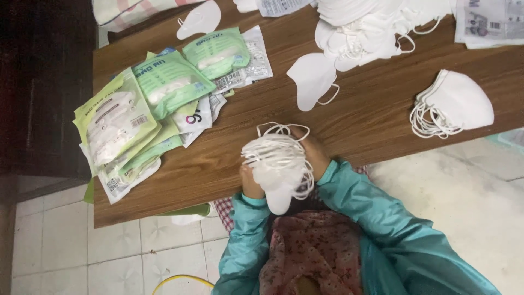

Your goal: The person folds and stacks white protective masks on a wooden table at a manual workstation.

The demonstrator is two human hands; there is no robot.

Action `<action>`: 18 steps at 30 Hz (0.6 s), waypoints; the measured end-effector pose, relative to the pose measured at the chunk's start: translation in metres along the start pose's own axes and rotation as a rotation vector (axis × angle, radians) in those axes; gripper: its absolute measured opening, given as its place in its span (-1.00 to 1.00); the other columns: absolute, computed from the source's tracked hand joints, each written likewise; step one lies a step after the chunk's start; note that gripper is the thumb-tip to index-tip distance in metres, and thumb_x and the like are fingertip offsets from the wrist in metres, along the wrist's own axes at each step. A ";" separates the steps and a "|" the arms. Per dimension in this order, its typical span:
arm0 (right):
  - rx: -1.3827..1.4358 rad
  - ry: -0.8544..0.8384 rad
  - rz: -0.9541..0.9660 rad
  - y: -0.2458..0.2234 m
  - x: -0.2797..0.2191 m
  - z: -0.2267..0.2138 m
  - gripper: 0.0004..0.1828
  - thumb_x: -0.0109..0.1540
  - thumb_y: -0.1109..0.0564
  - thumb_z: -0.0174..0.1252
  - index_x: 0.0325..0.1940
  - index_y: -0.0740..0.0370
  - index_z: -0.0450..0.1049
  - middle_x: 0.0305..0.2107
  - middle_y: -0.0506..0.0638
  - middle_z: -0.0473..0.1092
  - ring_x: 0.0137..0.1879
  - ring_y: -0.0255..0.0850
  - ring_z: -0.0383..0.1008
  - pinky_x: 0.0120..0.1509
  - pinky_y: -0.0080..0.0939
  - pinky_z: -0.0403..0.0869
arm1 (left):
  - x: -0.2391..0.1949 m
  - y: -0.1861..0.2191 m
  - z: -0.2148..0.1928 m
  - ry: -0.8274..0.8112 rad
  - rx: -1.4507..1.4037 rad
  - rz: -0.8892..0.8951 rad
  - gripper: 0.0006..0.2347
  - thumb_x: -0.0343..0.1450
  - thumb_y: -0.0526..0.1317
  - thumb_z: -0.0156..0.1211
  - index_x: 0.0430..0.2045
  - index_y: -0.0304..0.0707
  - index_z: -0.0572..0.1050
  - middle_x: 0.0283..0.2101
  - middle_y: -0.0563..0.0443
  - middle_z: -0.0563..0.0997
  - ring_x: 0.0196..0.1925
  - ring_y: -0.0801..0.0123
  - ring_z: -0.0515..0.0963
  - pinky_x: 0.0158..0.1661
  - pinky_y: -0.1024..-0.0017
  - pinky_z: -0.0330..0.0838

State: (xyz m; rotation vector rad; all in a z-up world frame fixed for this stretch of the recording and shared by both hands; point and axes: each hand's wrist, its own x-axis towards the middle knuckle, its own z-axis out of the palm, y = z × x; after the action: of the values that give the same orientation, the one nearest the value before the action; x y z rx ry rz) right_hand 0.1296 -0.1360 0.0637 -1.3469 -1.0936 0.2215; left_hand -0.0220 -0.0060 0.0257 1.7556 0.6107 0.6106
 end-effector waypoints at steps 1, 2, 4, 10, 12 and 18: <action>-0.003 -0.003 -0.007 -0.001 0.001 -0.002 -0.09 0.05 0.08 0.45 0.37 0.43 0.18 0.19 0.29 0.38 0.27 0.09 0.45 0.46 0.02 0.37 | 0.004 0.001 0.001 0.004 -0.003 0.006 -0.44 0.58 0.06 -0.32 0.02 -0.55 0.51 0.07 -0.52 0.52 0.15 -0.21 0.48 0.23 -0.03 0.28; 0.031 0.010 0.027 -0.003 -0.002 -0.002 -0.11 0.05 0.08 0.44 0.36 0.42 0.20 0.18 0.28 0.39 0.26 0.09 0.46 0.45 0.02 0.38 | 0.003 0.002 0.001 -0.001 -0.008 -0.003 -0.44 0.57 0.07 -0.32 0.02 -0.55 0.51 0.08 -0.52 0.52 0.16 -0.21 0.48 0.23 -0.03 0.28; 0.065 0.022 0.064 -0.006 -0.008 -0.003 -0.13 0.06 0.08 0.44 0.34 0.42 0.22 0.17 0.28 0.39 0.25 0.08 0.46 0.44 0.02 0.38 | -0.001 0.002 -0.001 -0.007 -0.014 -0.015 -0.44 0.57 0.07 -0.32 0.02 -0.55 0.51 0.08 -0.52 0.52 0.16 -0.21 0.47 0.23 -0.03 0.28; 0.194 0.064 0.195 -0.011 -0.002 -0.002 -0.21 0.07 0.09 0.43 0.29 0.42 0.29 0.11 0.28 0.42 0.21 0.06 0.48 0.42 0.03 0.40 | 0.000 0.004 -0.004 -0.019 -0.041 -0.050 -0.42 0.57 0.09 -0.31 0.03 -0.54 0.51 0.10 -0.53 0.51 0.18 -0.21 0.46 0.24 -0.03 0.27; 0.258 0.089 0.254 -0.014 -0.001 0.002 -0.26 0.07 0.10 0.43 0.26 0.42 0.33 0.09 0.27 0.44 0.18 0.05 0.49 0.41 0.04 0.41 | 0.001 0.006 0.000 -0.027 -0.053 -0.059 -0.42 0.57 0.10 -0.31 0.04 -0.54 0.51 0.11 -0.53 0.51 0.19 -0.21 0.46 0.25 -0.03 0.27; 0.386 0.134 0.375 -0.024 0.000 0.008 -0.34 0.08 0.11 0.42 0.20 0.42 0.40 0.04 0.27 0.47 0.14 0.02 0.51 0.38 0.05 0.43 | 0.004 0.010 0.003 -0.040 -0.078 -0.080 -0.41 0.56 0.12 -0.30 0.05 -0.54 0.51 0.13 -0.53 0.50 0.21 -0.21 0.45 0.26 -0.03 0.26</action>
State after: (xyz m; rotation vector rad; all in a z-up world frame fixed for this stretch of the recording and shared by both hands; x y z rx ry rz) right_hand 0.1132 -0.1379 0.0833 -1.1858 -0.6375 0.5792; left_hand -0.0158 -0.0076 0.0355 1.6582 0.6188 0.5362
